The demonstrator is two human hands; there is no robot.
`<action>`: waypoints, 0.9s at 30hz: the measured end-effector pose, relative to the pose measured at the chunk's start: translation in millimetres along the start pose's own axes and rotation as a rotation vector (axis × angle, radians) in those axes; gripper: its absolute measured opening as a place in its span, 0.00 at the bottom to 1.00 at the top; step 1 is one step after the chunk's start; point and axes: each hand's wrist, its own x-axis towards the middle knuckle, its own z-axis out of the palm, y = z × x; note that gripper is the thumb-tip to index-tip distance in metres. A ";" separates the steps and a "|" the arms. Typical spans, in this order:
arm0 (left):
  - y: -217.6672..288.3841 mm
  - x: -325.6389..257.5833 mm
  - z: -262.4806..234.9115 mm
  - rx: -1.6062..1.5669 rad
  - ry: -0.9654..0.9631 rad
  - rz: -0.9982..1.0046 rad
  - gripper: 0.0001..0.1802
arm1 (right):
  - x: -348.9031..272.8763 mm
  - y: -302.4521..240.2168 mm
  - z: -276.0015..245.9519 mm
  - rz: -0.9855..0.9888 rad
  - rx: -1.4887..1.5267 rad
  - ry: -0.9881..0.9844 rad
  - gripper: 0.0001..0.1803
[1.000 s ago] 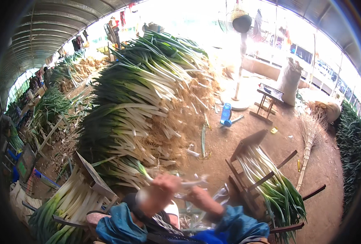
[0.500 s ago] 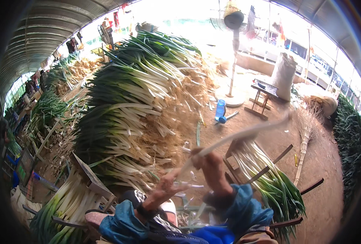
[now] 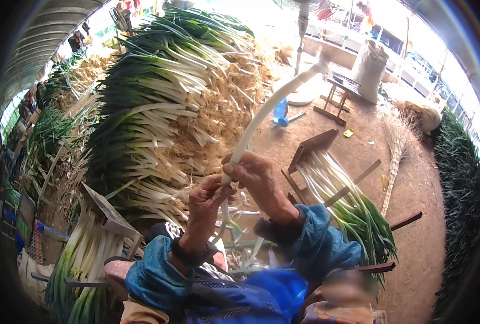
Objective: The person repeatedly picks up green onions, trims the root ends with a large knife, and places the trimmed onions into a metal tray on a scale. The person also peels off outer layers and discards them. The work occurs in a covered processing area with other workers visible in the background.
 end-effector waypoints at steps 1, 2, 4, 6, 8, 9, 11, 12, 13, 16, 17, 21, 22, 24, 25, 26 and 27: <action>1.3 -1.5 -1.8 -0.022 0.015 -0.031 0.14 | -0.5 -0.7 -0.3 0.010 -0.020 0.005 0.14; 2.2 -0.8 -4.2 -0.060 0.008 -0.066 0.14 | -1.0 -1.4 -0.6 0.009 -0.031 0.003 0.14; 3.6 0.0 -10.7 -0.127 0.006 -0.149 0.15 | -1.5 -2.3 -0.2 0.010 -0.052 0.001 0.14; 3.5 2.6 -17.3 -0.168 -0.011 -0.164 0.15 | -1.7 -2.1 1.2 -0.003 -0.064 -0.004 0.15; 1.0 6.8 -24.4 -0.203 -0.022 -0.177 0.15 | -1.6 -1.5 2.2 -0.023 -0.015 -0.008 0.15; -1.5 9.2 -28.6 -0.205 0.008 -0.169 0.14 | -1.5 -1.4 2.0 -0.042 0.011 -0.023 0.14; -8.5 15.9 -41.4 -0.283 0.124 -0.221 0.12 | -0.4 -3.2 -1.6 -0.062 0.071 -0.002 0.14; -12.6 20.3 -50.6 -0.333 0.163 -0.224 0.11 | 0.7 -4.8 -4.2 -0.077 0.100 -0.001 0.13; -16.2 27.7 -62.6 -0.446 0.219 -0.254 0.10 | 0.7 -7.3 -7.5 -0.086 0.177 -0.014 0.12; -30.6 35.4 -105.6 -0.494 0.343 -0.205 0.08 | 1.2 -17.8 -17.5 -0.184 0.247 0.001 0.12; -35.0 39.0 -121.4 -0.530 0.454 -0.257 0.08 | 2.3 -22.1 -20.2 -0.220 0.206 -0.005 0.12; -38.4 38.1 -188.2 -0.557 0.510 -0.232 0.09 | 7.6 -49.0 -35.6 -0.367 0.240 0.156 0.12; -38.2 34.2 -201.6 -0.465 0.631 -0.206 0.10 | 10.2 -58.7 -42.3 -0.381 0.231 0.209 0.12; -36.6 27.6 -222.7 -0.257 0.663 -0.216 0.09 | 14.4 -75.2 -55.1 -0.496 0.178 0.241 0.13; -36.7 24.4 -229.2 -0.102 0.629 -0.232 0.09 | 19.5 -83.2 -62.9 -0.503 0.154 0.285 0.14; -37.3 22.1 -233.3 0.059 0.642 -0.276 0.09 | 25.0 -92.0 -71.4 -0.494 0.119 0.363 0.14; -38.0 20.7 -235.4 0.082 0.623 -0.304 0.12 | 32.1 -100.9 -79.9 -0.550 0.126 0.363 0.15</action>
